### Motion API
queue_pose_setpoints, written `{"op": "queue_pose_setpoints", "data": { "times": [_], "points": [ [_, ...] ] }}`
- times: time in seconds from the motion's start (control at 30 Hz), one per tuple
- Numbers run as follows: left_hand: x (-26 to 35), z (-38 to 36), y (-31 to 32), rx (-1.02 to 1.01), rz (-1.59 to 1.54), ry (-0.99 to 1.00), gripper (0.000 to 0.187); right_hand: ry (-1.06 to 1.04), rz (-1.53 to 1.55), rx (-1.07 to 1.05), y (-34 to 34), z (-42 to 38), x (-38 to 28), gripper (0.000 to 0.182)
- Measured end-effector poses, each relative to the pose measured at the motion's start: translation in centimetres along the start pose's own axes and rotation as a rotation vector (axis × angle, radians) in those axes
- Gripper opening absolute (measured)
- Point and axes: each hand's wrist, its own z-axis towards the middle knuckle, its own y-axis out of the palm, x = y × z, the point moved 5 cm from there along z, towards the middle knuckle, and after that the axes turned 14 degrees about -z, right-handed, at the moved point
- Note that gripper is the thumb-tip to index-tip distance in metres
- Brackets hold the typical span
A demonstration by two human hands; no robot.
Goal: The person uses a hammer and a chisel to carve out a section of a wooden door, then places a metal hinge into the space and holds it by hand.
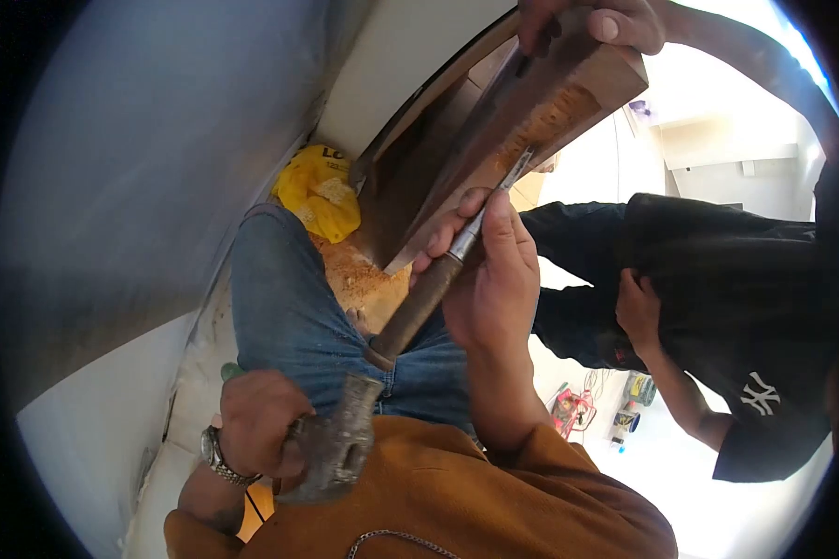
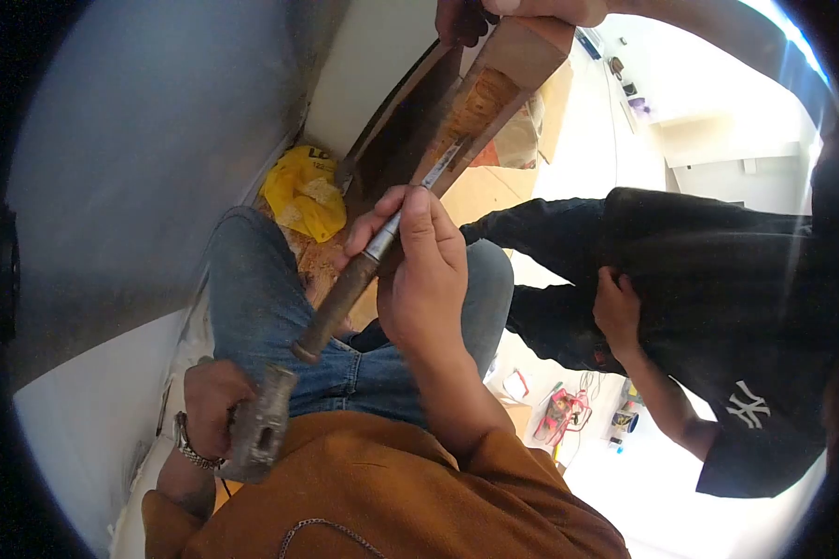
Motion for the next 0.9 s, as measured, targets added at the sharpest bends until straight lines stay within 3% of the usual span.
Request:
{"op": "queue_pose_setpoints", "data": {
  "times": [0.07,0.4,0.57,0.9],
  "points": [
    [1.1,0.5,0.7,-0.103,0.032,0.062,0.039,0.013,-0.056,0.044,0.1,-0.5,-1.3,0.033],
    [6.3,4.5,2.1,-0.103,-0.014,0.082,0.032,0.055,0.0,-0.006,-1.7,-0.7,-6.6,0.035],
    [8.5,6.1,3.2,-0.173,0.01,0.068,0.038,0.065,0.044,-0.034,-2.1,-0.9,-8.8,0.035],
    [9.8,7.1,3.8,-0.128,-0.007,0.048,0.039,0.081,0.005,-0.002,-2.0,-0.6,-10.6,0.035]
  ]
}}
